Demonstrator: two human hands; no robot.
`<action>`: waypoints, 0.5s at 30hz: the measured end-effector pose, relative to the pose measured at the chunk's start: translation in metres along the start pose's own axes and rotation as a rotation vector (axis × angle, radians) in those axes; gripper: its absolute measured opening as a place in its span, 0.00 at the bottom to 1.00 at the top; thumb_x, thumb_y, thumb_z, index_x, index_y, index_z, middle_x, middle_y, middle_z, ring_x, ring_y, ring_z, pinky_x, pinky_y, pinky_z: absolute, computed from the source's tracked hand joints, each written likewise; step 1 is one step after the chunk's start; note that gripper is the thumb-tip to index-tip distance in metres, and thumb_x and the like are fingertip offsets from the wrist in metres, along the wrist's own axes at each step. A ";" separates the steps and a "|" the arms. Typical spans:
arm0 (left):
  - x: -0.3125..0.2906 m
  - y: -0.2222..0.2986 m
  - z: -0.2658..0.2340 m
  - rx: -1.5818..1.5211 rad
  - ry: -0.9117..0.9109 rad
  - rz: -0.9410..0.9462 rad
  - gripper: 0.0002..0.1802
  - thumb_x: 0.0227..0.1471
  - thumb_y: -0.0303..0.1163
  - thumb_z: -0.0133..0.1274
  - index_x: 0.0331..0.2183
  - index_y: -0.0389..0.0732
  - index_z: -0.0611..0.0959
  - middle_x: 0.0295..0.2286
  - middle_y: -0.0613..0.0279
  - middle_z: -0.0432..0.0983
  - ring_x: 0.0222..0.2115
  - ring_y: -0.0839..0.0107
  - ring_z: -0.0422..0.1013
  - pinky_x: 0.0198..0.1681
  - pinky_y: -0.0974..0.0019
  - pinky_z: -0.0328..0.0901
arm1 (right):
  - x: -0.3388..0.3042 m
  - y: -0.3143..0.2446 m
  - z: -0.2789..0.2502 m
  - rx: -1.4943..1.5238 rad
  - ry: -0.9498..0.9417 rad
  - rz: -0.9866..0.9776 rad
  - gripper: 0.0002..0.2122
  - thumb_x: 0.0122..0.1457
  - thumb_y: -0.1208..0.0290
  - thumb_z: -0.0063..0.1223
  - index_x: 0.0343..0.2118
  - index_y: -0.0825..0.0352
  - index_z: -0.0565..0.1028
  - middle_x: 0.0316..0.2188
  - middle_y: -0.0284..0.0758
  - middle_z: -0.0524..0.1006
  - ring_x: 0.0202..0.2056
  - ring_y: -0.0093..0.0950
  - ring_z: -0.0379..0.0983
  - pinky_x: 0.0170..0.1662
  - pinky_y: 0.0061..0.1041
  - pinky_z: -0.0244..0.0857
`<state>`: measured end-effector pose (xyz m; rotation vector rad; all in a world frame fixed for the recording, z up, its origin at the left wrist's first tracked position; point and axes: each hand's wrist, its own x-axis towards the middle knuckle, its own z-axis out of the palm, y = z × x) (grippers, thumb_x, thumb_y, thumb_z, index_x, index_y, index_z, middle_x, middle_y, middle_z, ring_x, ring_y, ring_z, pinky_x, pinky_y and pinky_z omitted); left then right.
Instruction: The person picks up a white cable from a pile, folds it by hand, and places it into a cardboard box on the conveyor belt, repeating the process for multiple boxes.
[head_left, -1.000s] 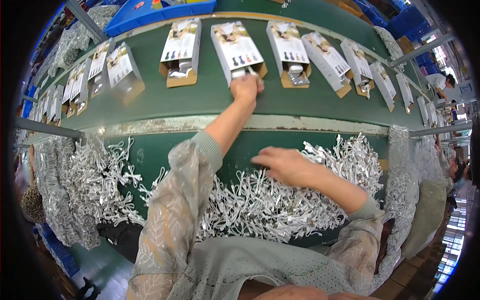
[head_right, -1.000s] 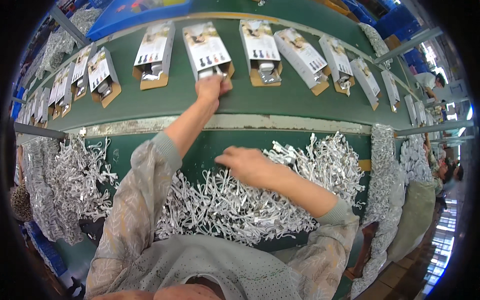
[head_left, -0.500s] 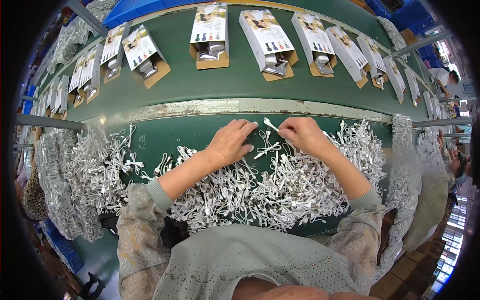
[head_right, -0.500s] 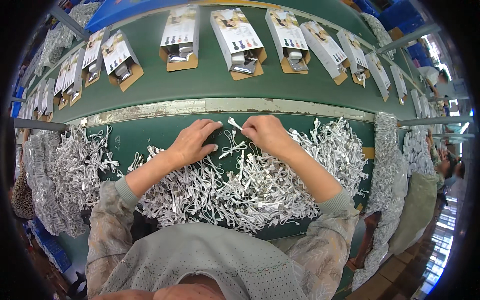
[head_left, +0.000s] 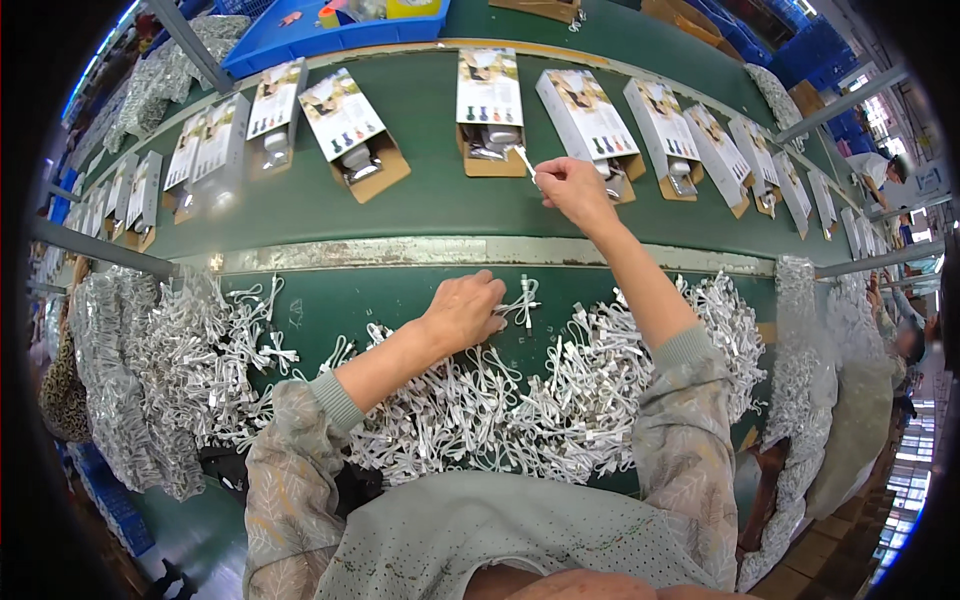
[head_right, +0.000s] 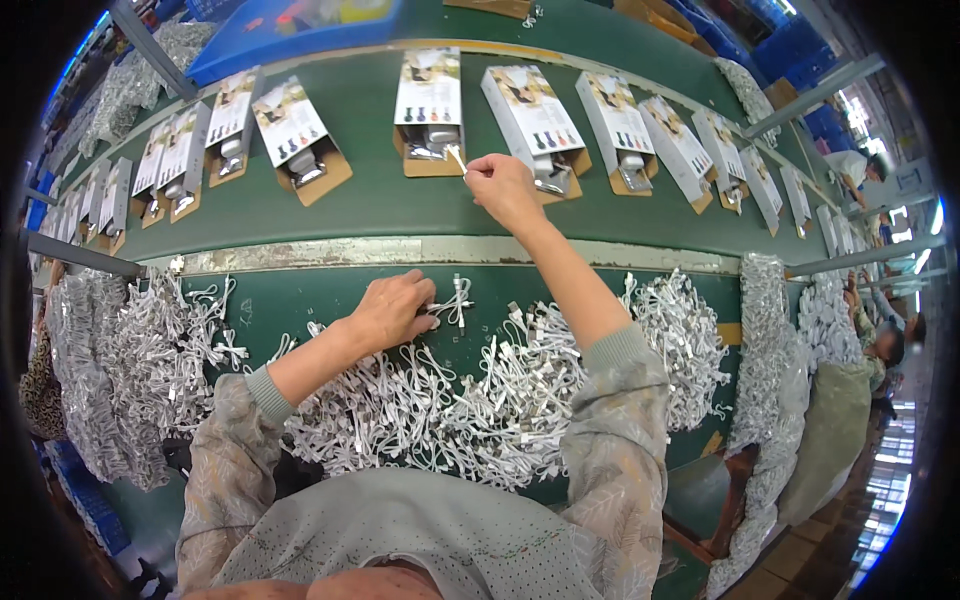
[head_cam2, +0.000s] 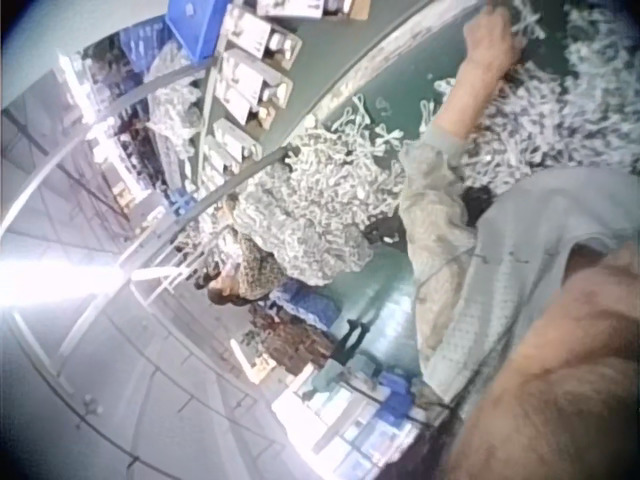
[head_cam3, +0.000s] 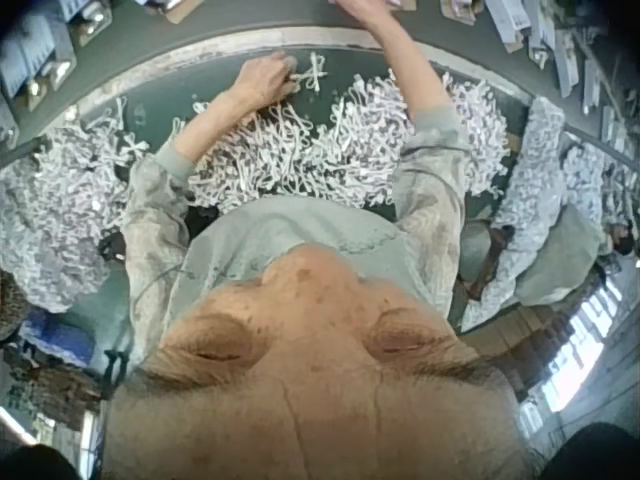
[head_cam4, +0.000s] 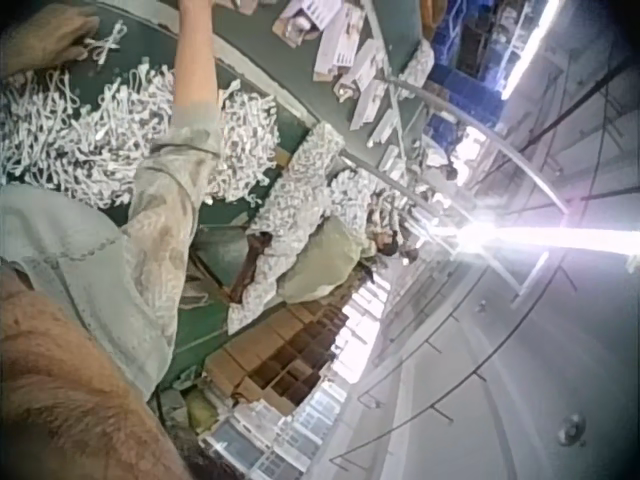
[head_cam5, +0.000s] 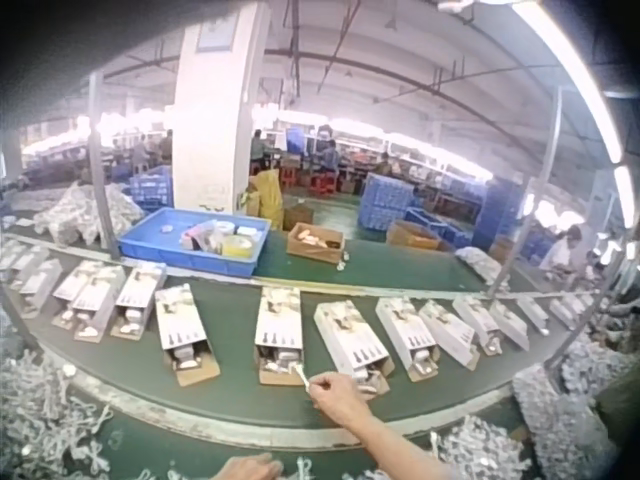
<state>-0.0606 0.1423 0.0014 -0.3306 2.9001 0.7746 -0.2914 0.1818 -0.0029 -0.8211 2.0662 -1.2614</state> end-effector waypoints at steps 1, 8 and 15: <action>-0.007 -0.006 -0.001 0.001 0.020 -0.040 0.15 0.40 0.36 0.60 0.28 0.39 0.74 0.25 0.55 0.72 0.30 0.54 0.71 0.32 0.54 0.66 | 0.011 -0.003 0.012 -0.045 0.021 -0.018 0.09 0.47 0.68 0.52 0.27 0.69 0.78 0.21 0.39 0.78 0.24 0.27 0.76 0.32 0.25 0.70; -0.016 -0.018 -0.016 -0.403 0.081 -0.325 0.14 0.40 0.36 0.57 0.26 0.35 0.76 0.18 0.52 0.74 0.23 0.54 0.73 0.29 0.57 0.66 | 0.064 0.014 0.042 -0.598 0.292 -0.352 0.07 0.46 0.70 0.52 0.25 0.70 0.76 0.25 0.48 0.77 0.30 0.47 0.74 0.37 0.40 0.68; -0.019 -0.032 -0.024 -0.312 0.168 -0.337 0.12 0.40 0.33 0.56 0.26 0.35 0.76 0.17 0.55 0.73 0.19 0.61 0.71 0.27 0.61 0.66 | -0.043 -0.013 0.020 -0.397 -0.266 -0.212 0.10 0.51 0.69 0.51 0.33 0.70 0.75 0.31 0.47 0.75 0.35 0.43 0.73 0.40 0.37 0.66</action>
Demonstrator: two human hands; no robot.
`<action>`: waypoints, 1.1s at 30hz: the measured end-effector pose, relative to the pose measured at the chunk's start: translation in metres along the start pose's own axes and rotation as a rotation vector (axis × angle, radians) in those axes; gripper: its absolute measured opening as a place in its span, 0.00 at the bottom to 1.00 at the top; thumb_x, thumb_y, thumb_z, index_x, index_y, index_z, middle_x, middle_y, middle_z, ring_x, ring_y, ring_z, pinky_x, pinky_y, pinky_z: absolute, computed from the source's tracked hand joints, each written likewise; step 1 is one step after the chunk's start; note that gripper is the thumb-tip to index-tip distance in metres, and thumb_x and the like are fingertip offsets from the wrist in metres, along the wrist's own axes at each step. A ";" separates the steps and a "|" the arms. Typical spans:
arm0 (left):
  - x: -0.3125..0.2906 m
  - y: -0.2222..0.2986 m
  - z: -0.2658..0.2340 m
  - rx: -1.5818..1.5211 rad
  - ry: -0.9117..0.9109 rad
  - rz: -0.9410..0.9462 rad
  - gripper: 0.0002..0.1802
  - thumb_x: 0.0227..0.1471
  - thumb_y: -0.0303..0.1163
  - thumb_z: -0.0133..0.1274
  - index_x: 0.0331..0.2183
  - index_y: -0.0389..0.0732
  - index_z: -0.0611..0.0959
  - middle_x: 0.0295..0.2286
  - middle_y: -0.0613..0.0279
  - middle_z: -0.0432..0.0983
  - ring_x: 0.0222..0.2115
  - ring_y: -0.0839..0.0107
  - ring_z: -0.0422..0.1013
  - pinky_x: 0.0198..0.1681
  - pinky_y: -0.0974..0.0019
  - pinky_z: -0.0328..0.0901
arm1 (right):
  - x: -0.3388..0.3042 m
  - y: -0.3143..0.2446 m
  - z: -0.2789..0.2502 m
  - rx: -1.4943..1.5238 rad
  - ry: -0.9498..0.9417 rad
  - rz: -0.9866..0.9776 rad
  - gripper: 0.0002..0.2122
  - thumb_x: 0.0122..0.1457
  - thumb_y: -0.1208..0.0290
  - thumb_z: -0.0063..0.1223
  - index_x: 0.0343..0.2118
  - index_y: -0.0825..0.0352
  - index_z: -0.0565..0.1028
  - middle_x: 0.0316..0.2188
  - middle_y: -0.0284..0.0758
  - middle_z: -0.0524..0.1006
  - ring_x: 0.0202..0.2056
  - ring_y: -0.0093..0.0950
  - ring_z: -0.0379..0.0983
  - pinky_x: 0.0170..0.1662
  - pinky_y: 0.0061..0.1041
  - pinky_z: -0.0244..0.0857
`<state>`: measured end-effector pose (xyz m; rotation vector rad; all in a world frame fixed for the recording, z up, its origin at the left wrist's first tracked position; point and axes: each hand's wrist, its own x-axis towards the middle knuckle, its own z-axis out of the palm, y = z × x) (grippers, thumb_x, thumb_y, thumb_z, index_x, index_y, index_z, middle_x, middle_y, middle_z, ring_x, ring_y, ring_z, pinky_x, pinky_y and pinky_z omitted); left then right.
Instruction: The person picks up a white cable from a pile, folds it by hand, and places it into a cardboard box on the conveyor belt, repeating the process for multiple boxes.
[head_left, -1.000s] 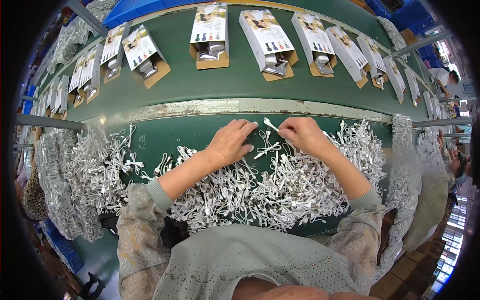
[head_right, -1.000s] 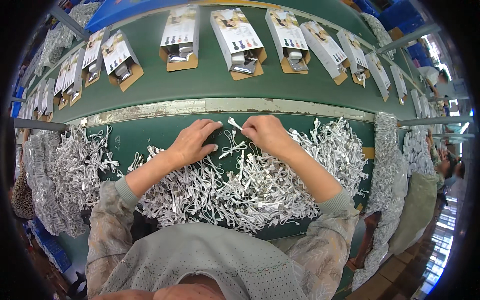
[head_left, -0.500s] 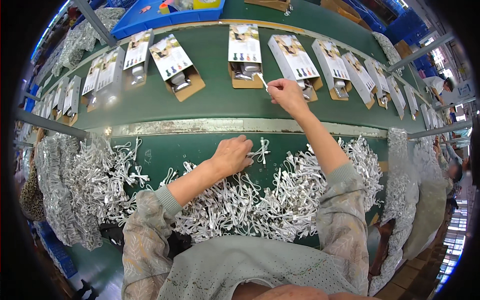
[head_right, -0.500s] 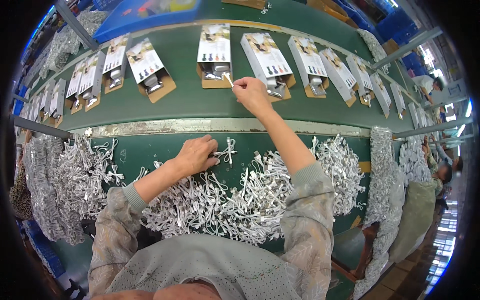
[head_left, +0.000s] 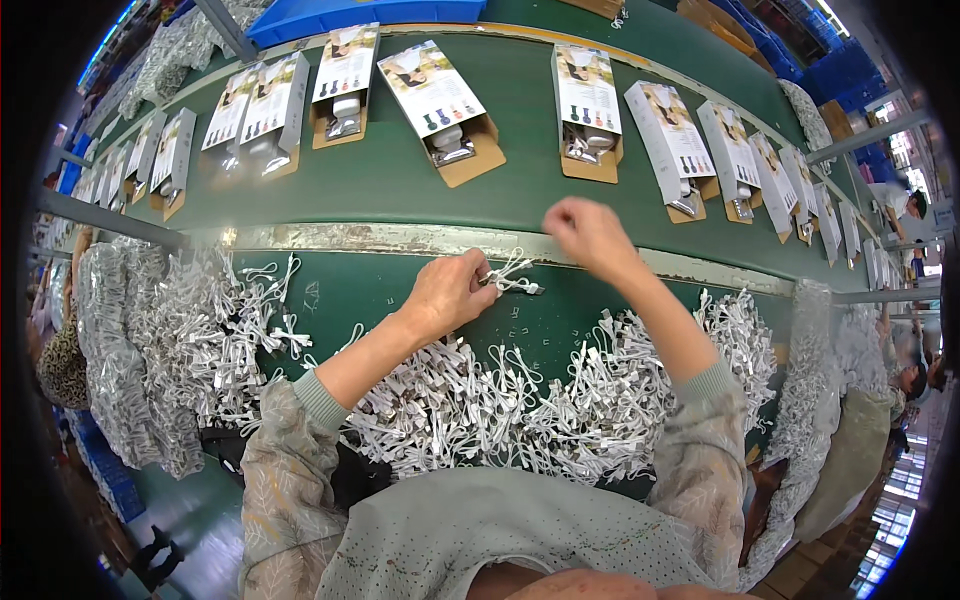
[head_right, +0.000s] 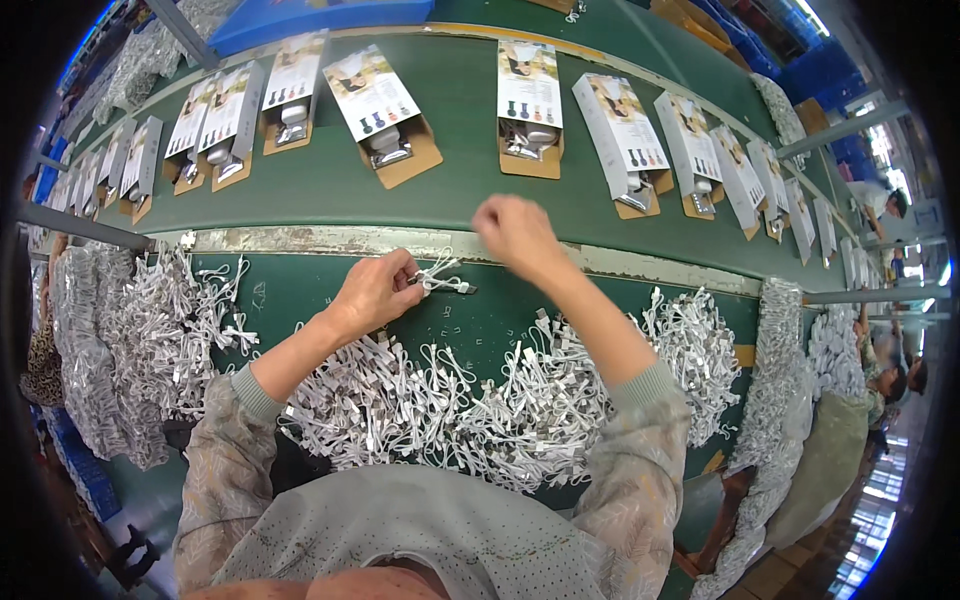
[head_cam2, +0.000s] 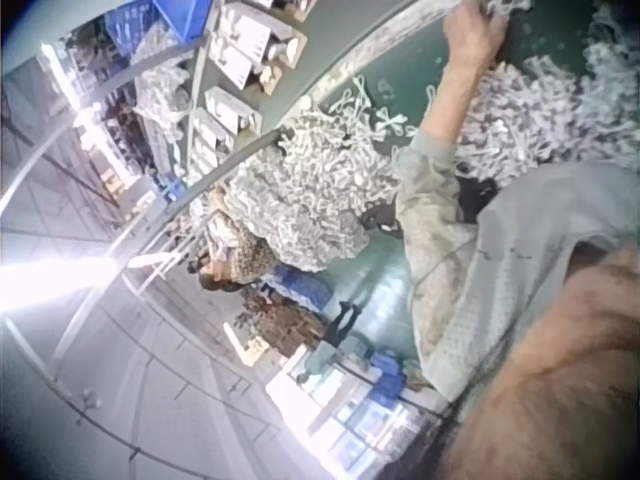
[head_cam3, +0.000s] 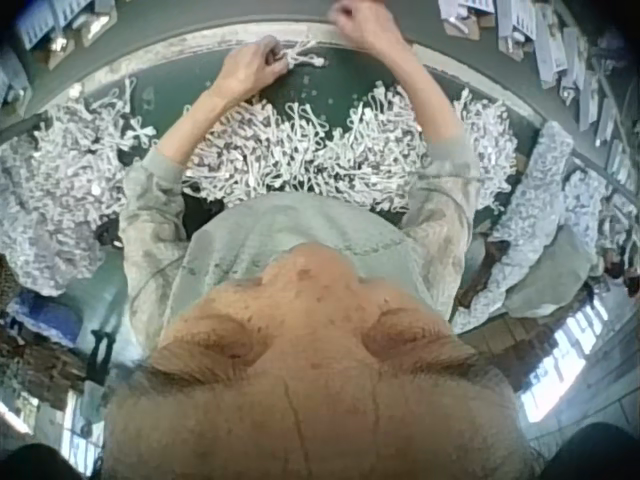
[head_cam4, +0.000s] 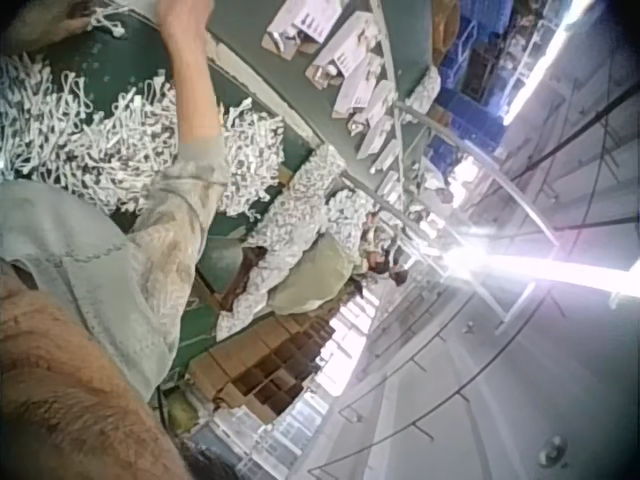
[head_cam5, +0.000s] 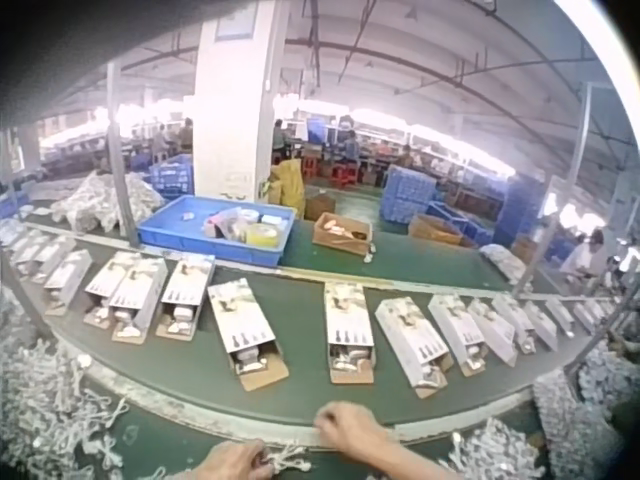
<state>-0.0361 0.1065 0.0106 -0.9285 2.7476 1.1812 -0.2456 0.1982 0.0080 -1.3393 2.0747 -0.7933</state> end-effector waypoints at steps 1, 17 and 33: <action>0.000 -0.001 0.000 0.020 0.014 -0.004 0.11 0.40 0.32 0.56 0.26 0.35 0.76 0.17 0.55 0.74 0.20 0.59 0.72 0.27 0.60 0.66 | -0.016 -0.003 0.004 0.017 -0.054 -0.025 0.11 0.51 0.69 0.51 0.34 0.70 0.75 0.31 0.46 0.76 0.35 0.42 0.73 0.41 0.36 0.66; 0.002 -0.032 -0.031 0.131 0.319 -0.061 0.11 0.42 0.34 0.56 0.27 0.39 0.75 0.17 0.57 0.74 0.21 0.57 0.72 0.26 0.57 0.66 | -0.014 0.009 0.016 0.009 0.260 0.029 0.08 0.47 0.70 0.54 0.27 0.70 0.76 0.20 0.42 0.77 0.25 0.40 0.76 0.33 0.35 0.69; 0.173 -0.053 -0.057 -0.003 0.671 -0.249 0.14 0.43 0.35 0.53 0.27 0.32 0.79 0.26 0.41 0.76 0.33 0.47 0.73 0.39 0.52 0.66 | 0.055 0.059 -0.003 -0.535 0.660 0.025 0.06 0.51 0.69 0.54 0.27 0.67 0.73 0.25 0.42 0.74 0.30 0.45 0.72 0.33 0.43 0.66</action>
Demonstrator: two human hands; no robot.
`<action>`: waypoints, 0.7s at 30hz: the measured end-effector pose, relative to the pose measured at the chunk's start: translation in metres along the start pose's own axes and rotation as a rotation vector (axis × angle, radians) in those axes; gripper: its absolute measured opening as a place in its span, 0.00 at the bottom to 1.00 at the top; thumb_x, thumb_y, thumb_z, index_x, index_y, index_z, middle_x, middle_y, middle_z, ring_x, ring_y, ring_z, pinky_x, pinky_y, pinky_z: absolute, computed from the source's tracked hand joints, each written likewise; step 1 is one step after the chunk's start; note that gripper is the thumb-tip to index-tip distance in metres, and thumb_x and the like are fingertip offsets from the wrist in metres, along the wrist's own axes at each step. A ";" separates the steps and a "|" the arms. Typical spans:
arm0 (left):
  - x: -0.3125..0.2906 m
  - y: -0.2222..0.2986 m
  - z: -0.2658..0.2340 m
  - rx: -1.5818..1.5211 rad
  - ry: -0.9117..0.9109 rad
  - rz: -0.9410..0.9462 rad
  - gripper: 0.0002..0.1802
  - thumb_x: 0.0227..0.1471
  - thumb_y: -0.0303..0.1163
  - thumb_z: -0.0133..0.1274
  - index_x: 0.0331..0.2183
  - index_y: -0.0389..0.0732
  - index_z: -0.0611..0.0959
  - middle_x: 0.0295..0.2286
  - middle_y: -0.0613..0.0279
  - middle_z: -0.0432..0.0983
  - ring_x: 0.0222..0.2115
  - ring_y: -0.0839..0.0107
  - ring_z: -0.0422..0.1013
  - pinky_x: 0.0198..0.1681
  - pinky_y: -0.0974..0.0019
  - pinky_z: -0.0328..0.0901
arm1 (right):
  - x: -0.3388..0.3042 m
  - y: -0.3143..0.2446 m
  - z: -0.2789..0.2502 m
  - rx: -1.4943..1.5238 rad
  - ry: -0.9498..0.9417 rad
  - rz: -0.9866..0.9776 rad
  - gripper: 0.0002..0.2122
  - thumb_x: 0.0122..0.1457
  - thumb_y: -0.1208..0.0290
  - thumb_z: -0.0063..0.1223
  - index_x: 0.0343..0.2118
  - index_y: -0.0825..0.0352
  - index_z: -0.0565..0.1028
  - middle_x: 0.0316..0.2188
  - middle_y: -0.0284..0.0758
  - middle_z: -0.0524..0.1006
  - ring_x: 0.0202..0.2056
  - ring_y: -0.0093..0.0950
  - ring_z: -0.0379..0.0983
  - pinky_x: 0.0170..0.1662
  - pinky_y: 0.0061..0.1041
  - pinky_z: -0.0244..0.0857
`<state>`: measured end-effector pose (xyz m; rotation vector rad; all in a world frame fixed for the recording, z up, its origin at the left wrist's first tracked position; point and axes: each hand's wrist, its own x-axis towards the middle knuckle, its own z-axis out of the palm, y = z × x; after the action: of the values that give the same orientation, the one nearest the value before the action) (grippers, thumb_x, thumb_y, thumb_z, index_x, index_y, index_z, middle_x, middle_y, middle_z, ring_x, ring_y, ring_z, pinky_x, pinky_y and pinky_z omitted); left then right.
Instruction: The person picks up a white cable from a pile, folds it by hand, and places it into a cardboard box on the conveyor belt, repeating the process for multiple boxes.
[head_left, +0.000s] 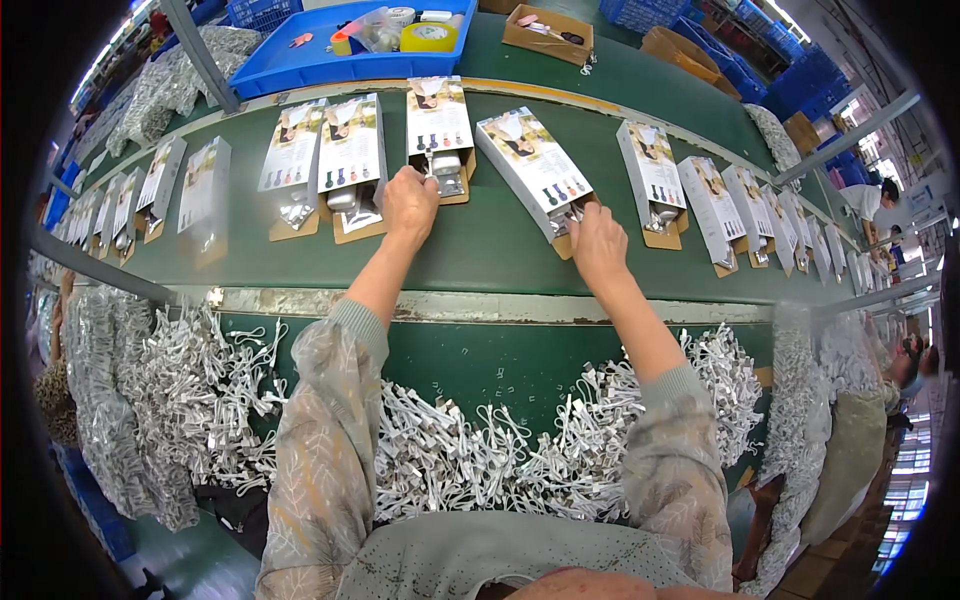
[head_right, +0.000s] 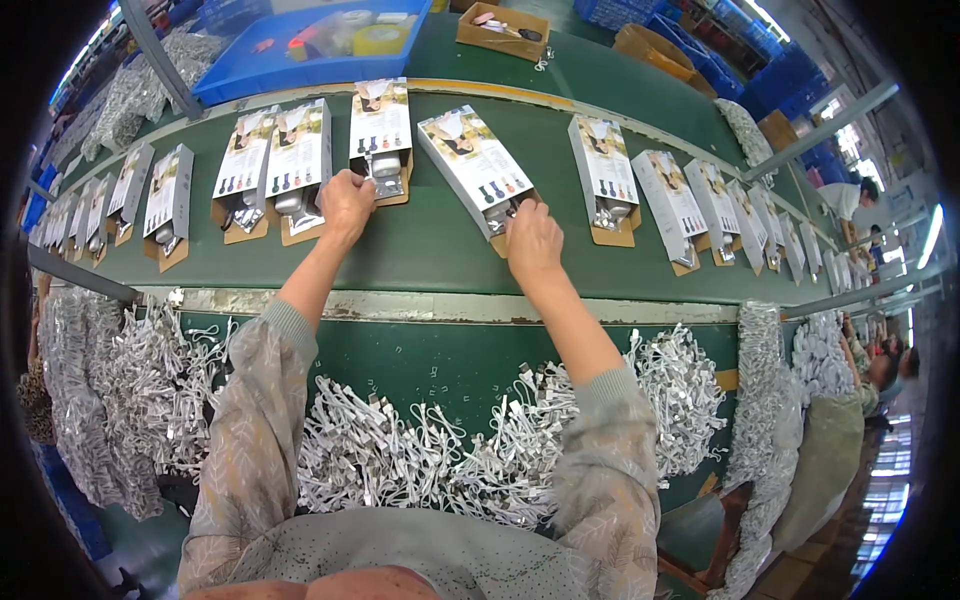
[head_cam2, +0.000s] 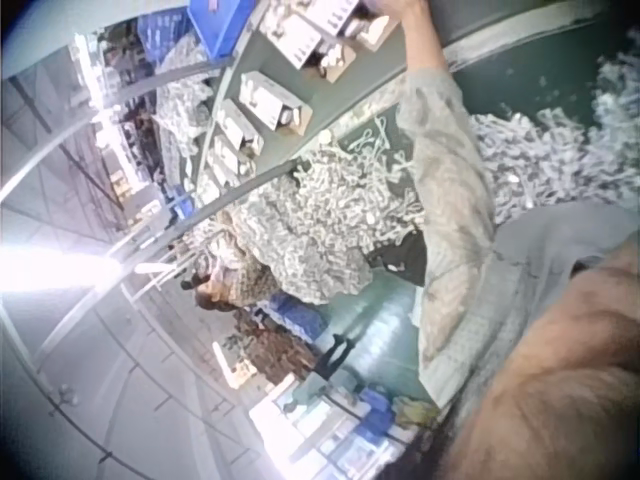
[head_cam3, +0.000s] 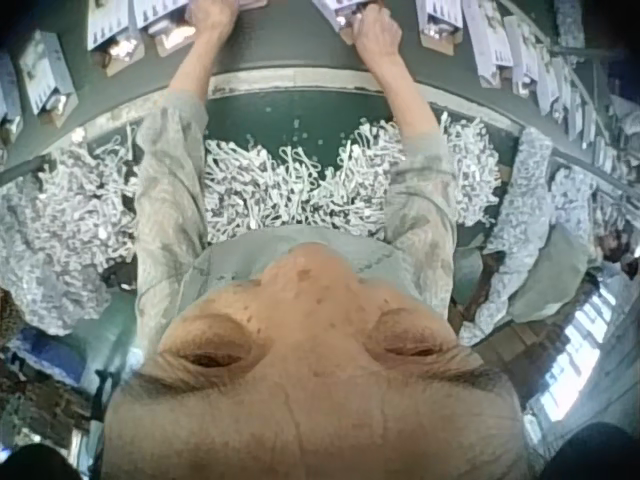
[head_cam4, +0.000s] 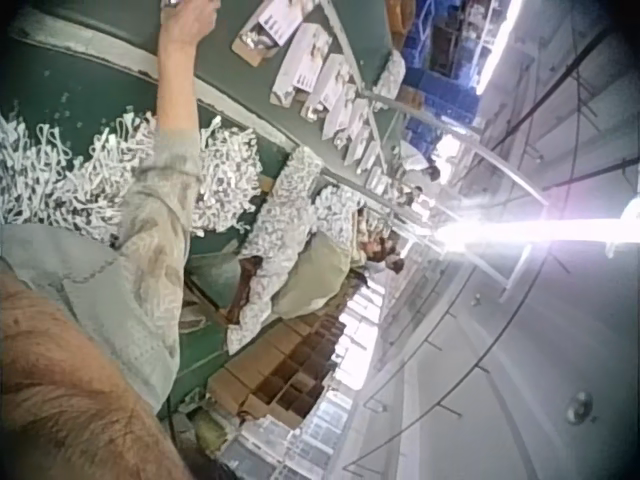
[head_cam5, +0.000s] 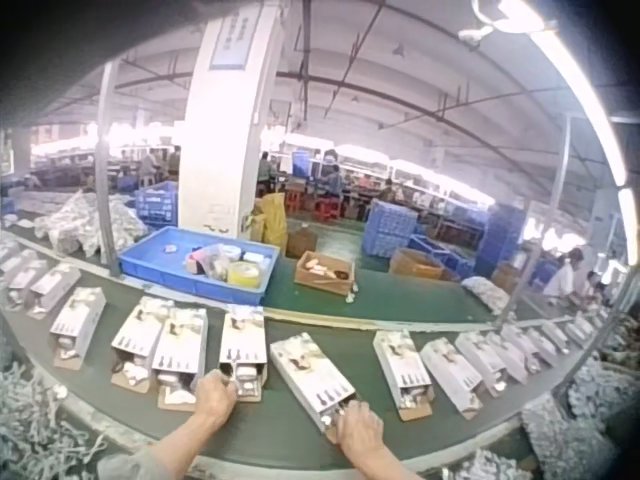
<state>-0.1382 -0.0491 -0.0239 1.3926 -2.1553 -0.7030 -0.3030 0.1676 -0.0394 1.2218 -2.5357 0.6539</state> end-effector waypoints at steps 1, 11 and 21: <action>-0.002 0.003 0.008 -0.052 -0.008 0.036 0.14 0.44 0.33 0.52 0.31 0.32 0.78 0.28 0.43 0.76 0.34 0.47 0.72 0.40 0.53 0.66 | -0.012 -0.004 -0.012 0.066 -0.017 -0.057 0.06 0.50 0.71 0.55 0.28 0.66 0.72 0.26 0.42 0.73 0.30 0.45 0.72 0.33 0.43 0.66; -0.120 0.019 -0.045 0.135 -0.523 0.481 0.18 0.44 0.29 0.54 0.40 0.36 0.74 0.39 0.50 0.70 0.41 0.50 0.68 0.44 0.55 0.64 | -0.160 -0.087 -0.106 0.486 -1.161 -0.484 0.19 0.45 0.67 0.60 0.35 0.72 0.67 0.32 0.47 0.74 0.32 0.48 0.73 0.34 0.40 0.69; -0.212 -0.002 -0.083 0.288 -0.950 0.667 0.18 0.42 0.30 0.55 0.38 0.38 0.73 0.31 0.52 0.74 0.34 0.50 0.71 0.38 0.54 0.67 | -0.114 -0.042 -0.088 0.803 -0.840 0.143 0.10 0.49 0.71 0.58 0.31 0.69 0.71 0.22 0.34 0.75 0.25 0.24 0.73 0.30 0.25 0.68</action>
<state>-0.0054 0.1326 0.0128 0.3143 -3.2959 -0.8938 -0.1965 0.2651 0.0029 1.8777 -3.1556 1.5776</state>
